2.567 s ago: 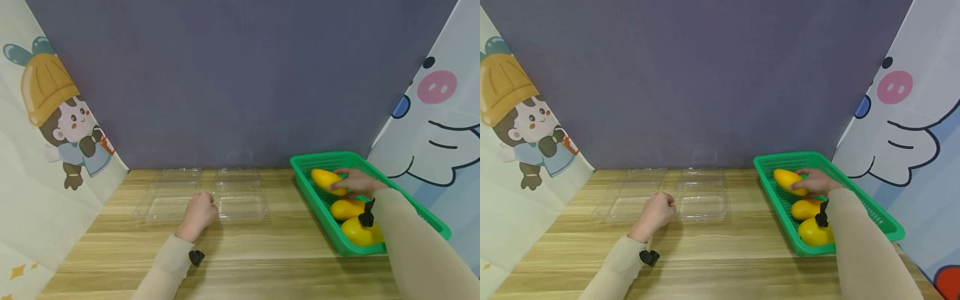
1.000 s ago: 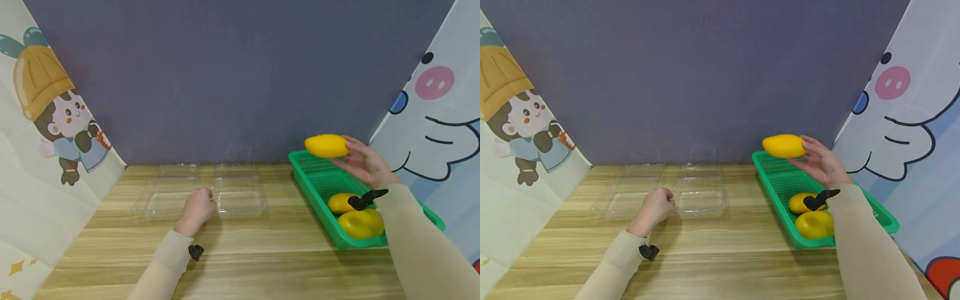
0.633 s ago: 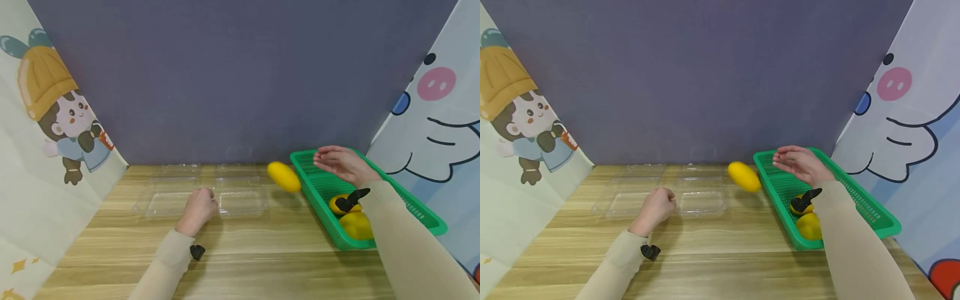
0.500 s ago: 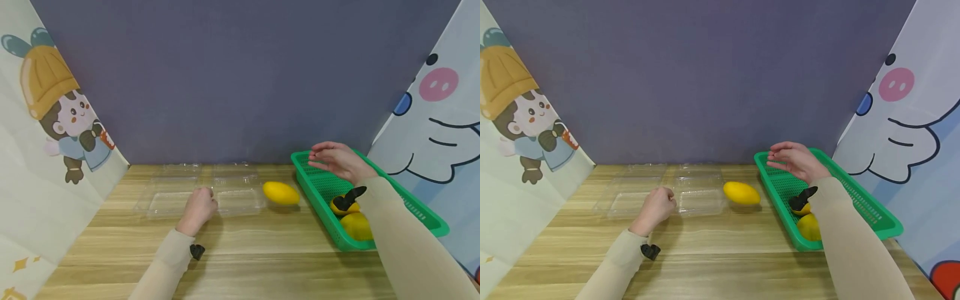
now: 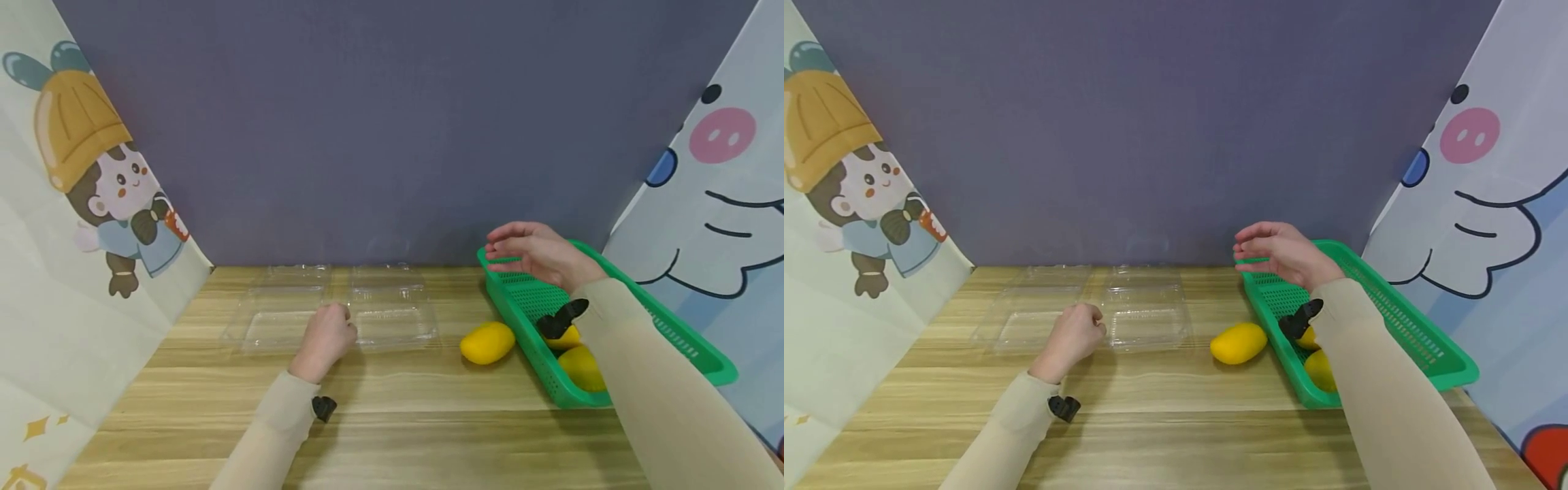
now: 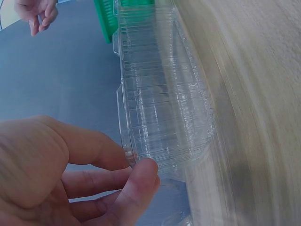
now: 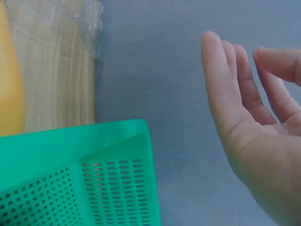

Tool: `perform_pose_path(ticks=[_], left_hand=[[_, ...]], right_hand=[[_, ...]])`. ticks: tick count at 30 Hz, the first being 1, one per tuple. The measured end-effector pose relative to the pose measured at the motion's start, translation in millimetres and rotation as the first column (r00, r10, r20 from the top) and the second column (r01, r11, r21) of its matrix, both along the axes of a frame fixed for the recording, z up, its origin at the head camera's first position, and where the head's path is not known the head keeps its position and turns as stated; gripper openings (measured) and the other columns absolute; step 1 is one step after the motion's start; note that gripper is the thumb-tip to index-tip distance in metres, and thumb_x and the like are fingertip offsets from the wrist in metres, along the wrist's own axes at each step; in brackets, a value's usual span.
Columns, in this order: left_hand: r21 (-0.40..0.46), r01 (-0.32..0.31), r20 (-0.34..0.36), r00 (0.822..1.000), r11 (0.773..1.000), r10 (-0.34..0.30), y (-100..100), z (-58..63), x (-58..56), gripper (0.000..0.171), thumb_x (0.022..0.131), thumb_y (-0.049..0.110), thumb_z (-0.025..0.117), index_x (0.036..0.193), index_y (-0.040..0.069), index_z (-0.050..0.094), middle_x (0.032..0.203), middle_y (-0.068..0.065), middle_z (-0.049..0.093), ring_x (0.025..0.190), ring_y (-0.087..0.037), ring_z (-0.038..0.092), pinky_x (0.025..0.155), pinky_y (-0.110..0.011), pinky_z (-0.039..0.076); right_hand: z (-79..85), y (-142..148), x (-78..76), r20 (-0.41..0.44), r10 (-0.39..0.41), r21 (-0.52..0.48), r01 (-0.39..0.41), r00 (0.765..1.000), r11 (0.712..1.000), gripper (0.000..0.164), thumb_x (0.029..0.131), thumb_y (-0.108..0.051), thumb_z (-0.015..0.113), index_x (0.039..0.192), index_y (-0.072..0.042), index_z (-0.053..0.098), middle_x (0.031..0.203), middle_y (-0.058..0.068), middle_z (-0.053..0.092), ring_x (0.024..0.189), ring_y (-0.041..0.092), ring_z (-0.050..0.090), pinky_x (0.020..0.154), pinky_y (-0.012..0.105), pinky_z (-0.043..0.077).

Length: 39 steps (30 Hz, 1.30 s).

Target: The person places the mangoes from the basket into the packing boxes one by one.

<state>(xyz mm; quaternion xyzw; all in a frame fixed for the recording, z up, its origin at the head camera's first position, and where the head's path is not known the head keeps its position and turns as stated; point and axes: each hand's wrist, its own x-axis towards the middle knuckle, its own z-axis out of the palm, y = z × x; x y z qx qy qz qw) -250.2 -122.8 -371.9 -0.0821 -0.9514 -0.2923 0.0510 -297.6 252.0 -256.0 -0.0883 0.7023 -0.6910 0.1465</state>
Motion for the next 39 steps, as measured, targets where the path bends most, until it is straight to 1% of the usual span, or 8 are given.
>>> perform_pose_path(ticks=[11,17,27,30,31,34,37,39], left_hand=[[-0.006,-0.004,0.002,1.000,1.000,0.004,1,0.7,-0.8,0.043,0.083,-0.007,0.055,0.061,0.017,0.026,0.057,0.005,0.020,0.046,-0.008,0.019,0.041,-0.021,0.018],[-0.009,-0.006,-0.020,1.000,1.000,0.006,1,0.6,-0.6,0.042,0.079,-0.007,0.056,0.060,0.017,0.026,0.057,0.006,0.019,0.047,-0.009,0.018,0.042,-0.022,0.018],[-0.009,-0.011,0.008,1.000,1.000,0.011,-2,1.0,-2.3,0.039,0.079,-0.006,0.057,0.062,0.016,0.030,0.060,0.004,0.022,0.048,-0.010,0.021,0.043,-0.023,0.021],[-0.020,-0.016,0.030,0.999,1.000,0.017,-3,2.2,-2.7,0.026,0.081,-0.004,0.058,0.065,0.009,0.044,0.065,-0.003,0.038,0.050,-0.012,0.028,0.046,-0.025,0.027],[-0.023,-0.017,0.033,0.999,1.000,0.018,-3,2.4,-2.8,0.017,0.082,-0.004,0.058,0.068,0.005,0.052,0.070,-0.006,0.047,0.051,-0.013,0.032,0.047,-0.026,0.030],[-0.025,-0.024,0.045,0.999,0.999,0.025,-4,3.4,-2.4,0.007,0.084,-0.002,0.059,0.079,0.001,0.063,0.082,-0.014,0.060,0.053,-0.014,0.039,0.049,-0.027,0.036],[-0.016,-0.024,0.056,0.998,1.000,0.024,-4,4.1,-1.9,0.016,0.084,-0.003,0.059,0.070,0.005,0.056,0.071,-0.008,0.053,0.049,-0.012,0.037,0.046,-0.025,0.033],[-0.010,-0.021,0.056,0.998,1.000,0.021,-4,4.0,-1.6,0.030,0.083,-0.004,0.059,0.063,0.011,0.043,0.062,0.000,0.038,0.047,-0.010,0.030,0.043,-0.023,0.028]], right_hand=[[4.7,-2,5.6,-0.046,0.020,0.121,-0.014,0.999,0.993,0.024,0.100,-0.010,0.063,0.123,-0.002,0.058,0.118,0.011,0.064,0.110,0.029,0.064,0.099,0.051,0.051],[8.4,-7,11.9,-0.106,0.067,0.287,-0.034,0.992,0.957,0.033,0.100,-0.012,0.064,0.127,0.004,0.054,0.125,0.014,0.059,0.113,0.034,0.061,0.096,0.050,0.054],[13.8,-21,20.5,-0.166,0.148,0.517,-0.042,0.975,0.855,0.036,0.100,-0.014,0.063,0.133,-0.001,0.055,0.134,0.019,0.054,0.117,0.034,0.059,0.100,0.052,0.051],[13.1,-26,23.6,-0.189,0.167,0.581,-0.027,0.968,0.814,0.038,0.101,-0.018,0.063,0.136,-0.005,0.055,0.135,0.017,0.056,0.120,0.034,0.057,0.100,0.051,0.050],[12.6,-27,24.4,-0.199,0.175,0.606,-0.020,0.964,0.795,0.039,0.101,-0.020,0.063,0.136,-0.006,0.055,0.136,0.017,0.056,0.121,0.034,0.057,0.100,0.050,0.050],[10.5,-31,26.9,-0.216,0.202,0.672,-0.005,0.955,0.740,0.043,0.100,-0.023,0.064,0.139,-0.008,0.054,0.138,0.016,0.056,0.125,0.035,0.054,0.099,0.051,0.048],[7.9,-35,28.3,-0.216,0.233,0.721,-0.006,0.948,0.693,0.051,0.099,-0.027,0.065,0.144,-0.008,0.050,0.144,0.017,0.051,0.130,0.037,0.049,0.101,0.054,0.046],[5.9,-38,28.9,-0.211,0.253,0.749,-0.011,0.944,0.663,0.057,0.099,-0.030,0.066,0.148,-0.009,0.046,0.150,0.017,0.046,0.133,0.038,0.046,0.103,0.057,0.043]])
